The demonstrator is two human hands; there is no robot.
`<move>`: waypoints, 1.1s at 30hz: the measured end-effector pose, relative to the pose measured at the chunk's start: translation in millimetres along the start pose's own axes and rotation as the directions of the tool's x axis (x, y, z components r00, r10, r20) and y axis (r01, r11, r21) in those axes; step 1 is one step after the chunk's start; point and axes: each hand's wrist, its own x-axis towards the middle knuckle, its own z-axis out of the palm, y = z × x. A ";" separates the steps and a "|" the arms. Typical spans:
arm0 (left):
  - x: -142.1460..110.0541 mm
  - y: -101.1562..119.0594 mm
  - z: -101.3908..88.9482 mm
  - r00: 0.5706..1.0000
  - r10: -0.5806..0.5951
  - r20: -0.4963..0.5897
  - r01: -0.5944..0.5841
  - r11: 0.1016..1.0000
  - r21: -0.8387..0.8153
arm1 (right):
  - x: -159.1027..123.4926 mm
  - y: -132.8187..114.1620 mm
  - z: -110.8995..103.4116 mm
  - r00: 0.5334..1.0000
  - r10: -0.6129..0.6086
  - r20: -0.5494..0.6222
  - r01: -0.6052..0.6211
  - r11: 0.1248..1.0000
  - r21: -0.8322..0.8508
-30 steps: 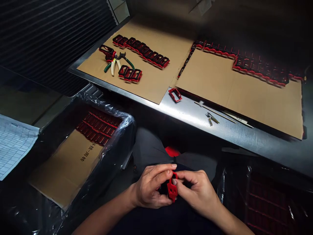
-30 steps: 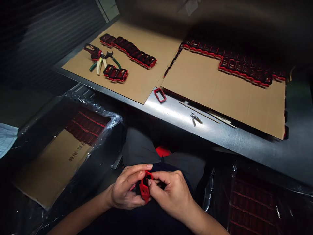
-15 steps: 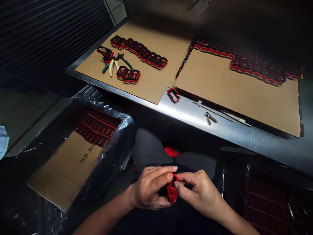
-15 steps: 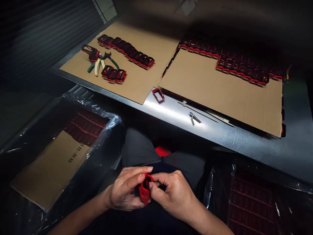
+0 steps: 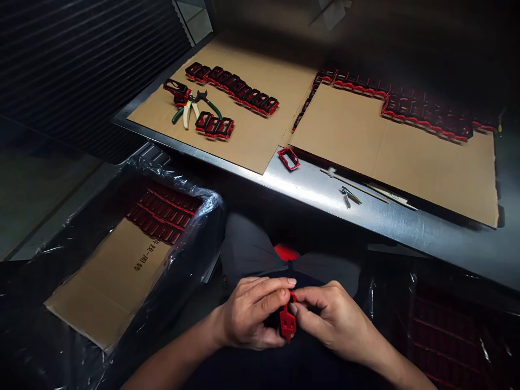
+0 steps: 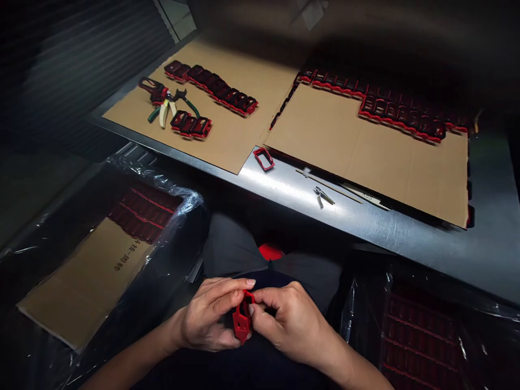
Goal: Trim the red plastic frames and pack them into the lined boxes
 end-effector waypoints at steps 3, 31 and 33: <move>-0.4 -0.1 -0.4 1.000 -0.005 0.004 0.005 1.000 -0.004 | -1.3 -2.6 -4.3 0.999 -0.006 0.048 0.007 1.000 -0.007; -0.5 -0.1 -1.8 1.000 0.004 0.017 -0.004 1.000 0.019 | -2.7 -4.4 -5.7 0.997 -0.018 0.080 0.018 1.000 -0.001; -1.2 -0.6 -1.9 1.000 0.004 0.019 -0.004 1.000 0.022 | -2.3 -5.6 -2.3 1.000 -0.011 0.016 0.011 1.000 -0.017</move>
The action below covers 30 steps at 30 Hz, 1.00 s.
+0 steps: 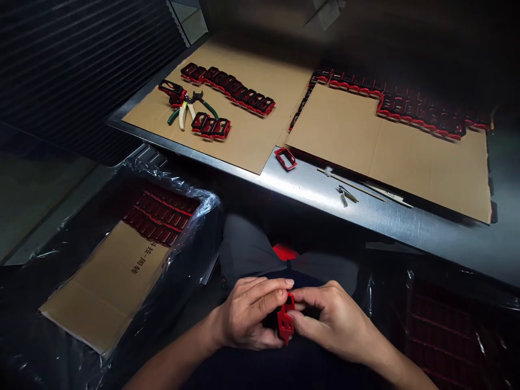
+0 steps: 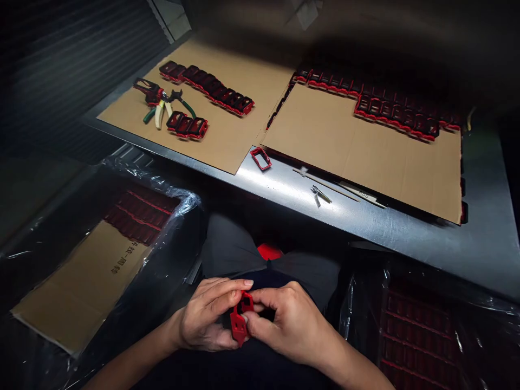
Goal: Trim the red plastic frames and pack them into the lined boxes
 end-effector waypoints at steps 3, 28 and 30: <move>-6.0 -0.6 2.0 0.999 -0.036 -0.013 0.036 0.998 -0.047 | -1.4 3.9 0.4 1.000 -0.006 -0.001 0.006 0.999 -0.043; -42.8 -2.0 29.0 0.914 -0.393 0.099 0.360 0.675 -0.644 | 2.0 24.7 23.8 0.989 0.148 -0.033 -0.109 0.846 0.521; -40.9 -2.3 27.6 0.913 -0.393 0.108 0.368 0.681 -0.633 | 2.6 23.6 23.4 0.990 0.136 -0.045 -0.095 0.855 0.510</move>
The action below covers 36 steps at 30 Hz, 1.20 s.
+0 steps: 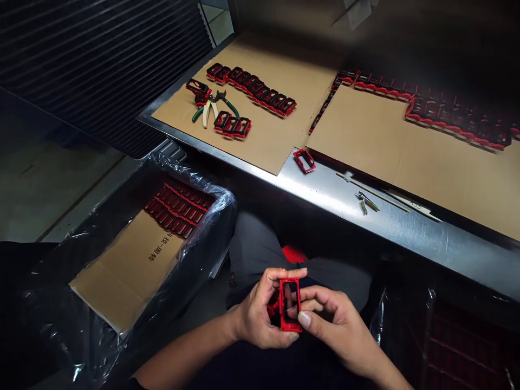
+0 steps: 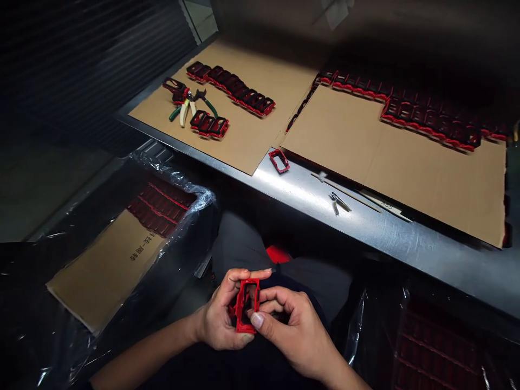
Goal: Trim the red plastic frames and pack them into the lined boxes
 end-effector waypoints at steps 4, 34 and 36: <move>1.9 2.2 -1.2 1.000 -0.025 -0.018 0.026 0.999 0.021 | 1.5 -1.7 0.2 1.000 -0.015 -0.006 0.015 1.000 0.020; 0.4 0.2 -6.4 0.970 -0.242 0.036 0.239 0.906 -0.349 | 17.8 14.3 -4.7 0.996 0.085 0.008 -0.083 0.945 0.317; 1.1 0.4 -4.2 0.938 -0.342 0.046 0.315 0.794 -0.519 | 17.4 17.6 -4.0 0.996 0.070 0.048 -0.082 0.942 0.326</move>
